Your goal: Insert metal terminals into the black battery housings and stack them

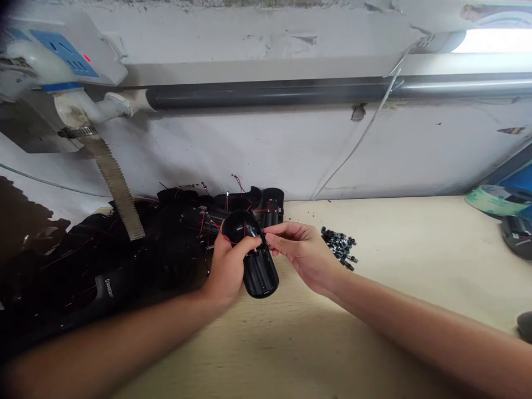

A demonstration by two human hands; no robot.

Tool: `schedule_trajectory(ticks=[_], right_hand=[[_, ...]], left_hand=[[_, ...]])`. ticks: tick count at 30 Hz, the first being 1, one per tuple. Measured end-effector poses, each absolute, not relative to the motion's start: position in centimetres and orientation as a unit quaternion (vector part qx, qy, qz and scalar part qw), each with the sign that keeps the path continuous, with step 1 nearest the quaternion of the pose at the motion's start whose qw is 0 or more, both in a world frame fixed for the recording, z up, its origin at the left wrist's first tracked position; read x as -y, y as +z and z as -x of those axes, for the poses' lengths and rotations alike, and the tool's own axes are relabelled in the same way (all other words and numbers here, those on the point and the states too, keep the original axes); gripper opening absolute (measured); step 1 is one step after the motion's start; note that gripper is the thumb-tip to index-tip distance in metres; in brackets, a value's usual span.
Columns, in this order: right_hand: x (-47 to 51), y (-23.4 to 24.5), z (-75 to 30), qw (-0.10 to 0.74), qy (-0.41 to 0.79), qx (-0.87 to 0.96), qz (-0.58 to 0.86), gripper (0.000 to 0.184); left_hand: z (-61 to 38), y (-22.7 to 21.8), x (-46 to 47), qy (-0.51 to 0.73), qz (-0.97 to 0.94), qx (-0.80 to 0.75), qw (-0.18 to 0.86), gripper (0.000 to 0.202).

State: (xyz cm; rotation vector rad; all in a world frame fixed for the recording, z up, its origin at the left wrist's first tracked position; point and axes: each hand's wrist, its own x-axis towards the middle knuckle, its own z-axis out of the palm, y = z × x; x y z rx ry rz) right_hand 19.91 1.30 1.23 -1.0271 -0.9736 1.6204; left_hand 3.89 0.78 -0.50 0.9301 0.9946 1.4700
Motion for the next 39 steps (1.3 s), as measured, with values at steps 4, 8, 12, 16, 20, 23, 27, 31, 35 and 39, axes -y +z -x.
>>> schedule_trajectory(ticks=[4, 8, 12, 16, 20, 23, 27, 31, 35, 39], right_hand=[[-1.3, 1.6, -20.0, 0.473, 0.666, 0.393, 0.423, 0.03], [-1.4, 1.9, -20.1, 0.47, 0.663, 0.397, 0.426, 0.032], [-1.3, 2.0, -20.1, 0.471, 0.652, 0.404, 0.436, 0.031], [-1.2, 2.0, -20.0, 0.478, 0.631, 0.422, 0.441, 0.028], [-1.2, 2.0, -20.0, 0.476, 0.623, 0.425, 0.452, 0.03], [-1.4, 2.0, -20.1, 0.476, 0.614, 0.435, 0.455, 0.032], [-1.7, 1.9, -20.4, 0.46, 0.639, 0.445, 0.427, 0.025], [-2.2, 1.6, -21.0, 0.427, 0.698, 0.419, 0.394, 0.021], [-2.5, 1.2, -21.4, 0.399, 0.745, 0.396, 0.36, 0.025], [-2.6, 1.0, -21.6, 0.387, 0.77, 0.391, 0.323, 0.032]], left_hand=[[-3.9, -0.5, -0.7, 0.615, -0.378, -0.411, 0.556, 0.031], [-3.9, -0.4, -0.6, 0.614, -0.383, -0.414, 0.553, 0.03], [-3.9, -0.2, -0.5, 0.606, -0.386, -0.404, 0.567, 0.032], [-4.0, 0.0, -0.5, 0.601, -0.388, -0.4, 0.573, 0.034], [-4.0, 0.1, -0.5, 0.609, -0.384, -0.42, 0.552, 0.038], [-4.0, 0.0, -0.5, 0.616, -0.378, -0.416, 0.552, 0.04], [-3.9, -0.3, -0.5, 0.607, -0.363, -0.382, 0.594, 0.041], [-3.6, -0.7, -0.6, 0.601, -0.37, -0.399, 0.586, 0.039], [-3.5, -0.4, -0.6, 0.586, -0.356, -0.388, 0.615, 0.036], [-3.5, 0.0, -0.5, 0.573, -0.358, -0.364, 0.64, 0.034]])
